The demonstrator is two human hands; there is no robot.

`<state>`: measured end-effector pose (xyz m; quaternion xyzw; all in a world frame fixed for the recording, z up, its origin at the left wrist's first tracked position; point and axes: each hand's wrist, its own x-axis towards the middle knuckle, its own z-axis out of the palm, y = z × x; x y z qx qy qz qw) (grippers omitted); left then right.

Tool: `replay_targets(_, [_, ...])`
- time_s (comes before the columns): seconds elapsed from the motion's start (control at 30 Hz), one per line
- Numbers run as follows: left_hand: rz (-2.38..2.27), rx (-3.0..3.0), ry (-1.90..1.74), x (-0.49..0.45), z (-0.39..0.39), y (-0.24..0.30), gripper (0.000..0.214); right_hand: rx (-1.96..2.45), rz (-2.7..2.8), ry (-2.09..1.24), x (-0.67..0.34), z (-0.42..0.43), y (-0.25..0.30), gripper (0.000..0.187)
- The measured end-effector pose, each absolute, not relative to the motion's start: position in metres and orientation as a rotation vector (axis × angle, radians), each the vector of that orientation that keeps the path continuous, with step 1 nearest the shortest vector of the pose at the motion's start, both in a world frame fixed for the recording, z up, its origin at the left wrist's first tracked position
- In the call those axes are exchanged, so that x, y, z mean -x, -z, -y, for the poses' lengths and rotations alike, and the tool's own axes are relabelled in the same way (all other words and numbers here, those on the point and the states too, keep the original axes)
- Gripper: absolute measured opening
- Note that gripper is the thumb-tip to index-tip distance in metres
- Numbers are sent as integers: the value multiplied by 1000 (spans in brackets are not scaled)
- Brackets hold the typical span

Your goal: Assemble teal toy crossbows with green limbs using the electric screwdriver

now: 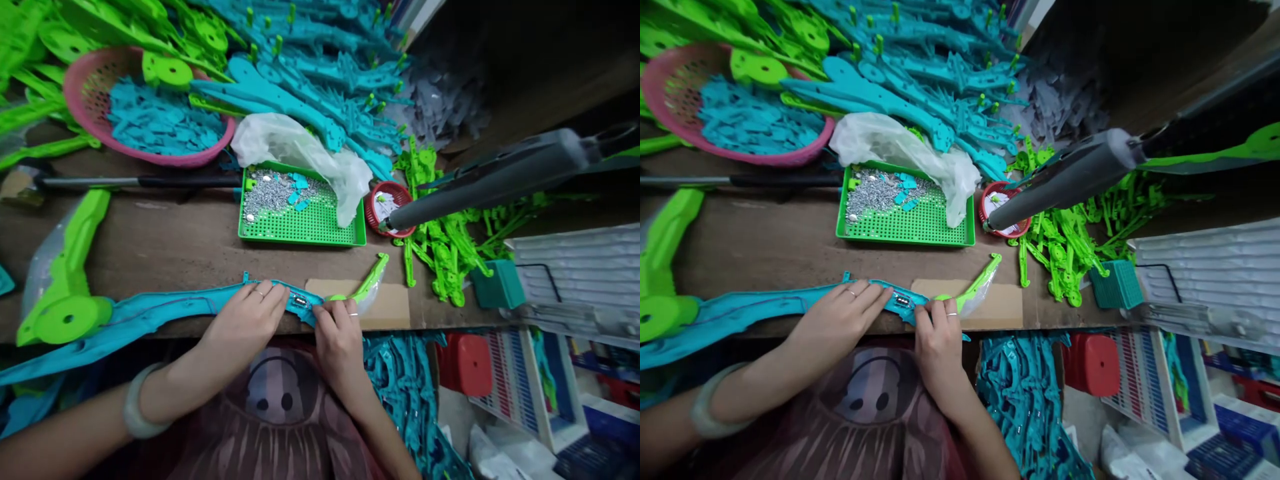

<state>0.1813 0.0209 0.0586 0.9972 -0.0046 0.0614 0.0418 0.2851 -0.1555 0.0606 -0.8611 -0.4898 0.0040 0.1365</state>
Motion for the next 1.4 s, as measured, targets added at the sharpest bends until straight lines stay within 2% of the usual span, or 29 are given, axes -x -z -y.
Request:
replay_targets(0.63, [21,-3088,-217,-183,-21,-60,32,2440,1457,-128,-291,160,-66,23])
replay_targets(0.7, [30,-3102,-234,-182,-22,-61,33,2494,1508,-92,-284,161,-70,23])
replay_targets(0.9, [103,-3079,-397,-185,-21,-58,35,2522,1672,167,-253,168,-62,38])
replay_targets(1.1, [116,-2966,-419,-165,-39,-70,32,2320,1847,424,-269,177,-38,28])
replay_targets(1.23, [-184,-2812,-458,-117,-65,-86,25,2116,1889,539,-286,177,-45,27])
replay_targets(1.4, [-185,-2851,-427,-85,-69,-75,22,1942,1958,438,-293,133,-75,18])
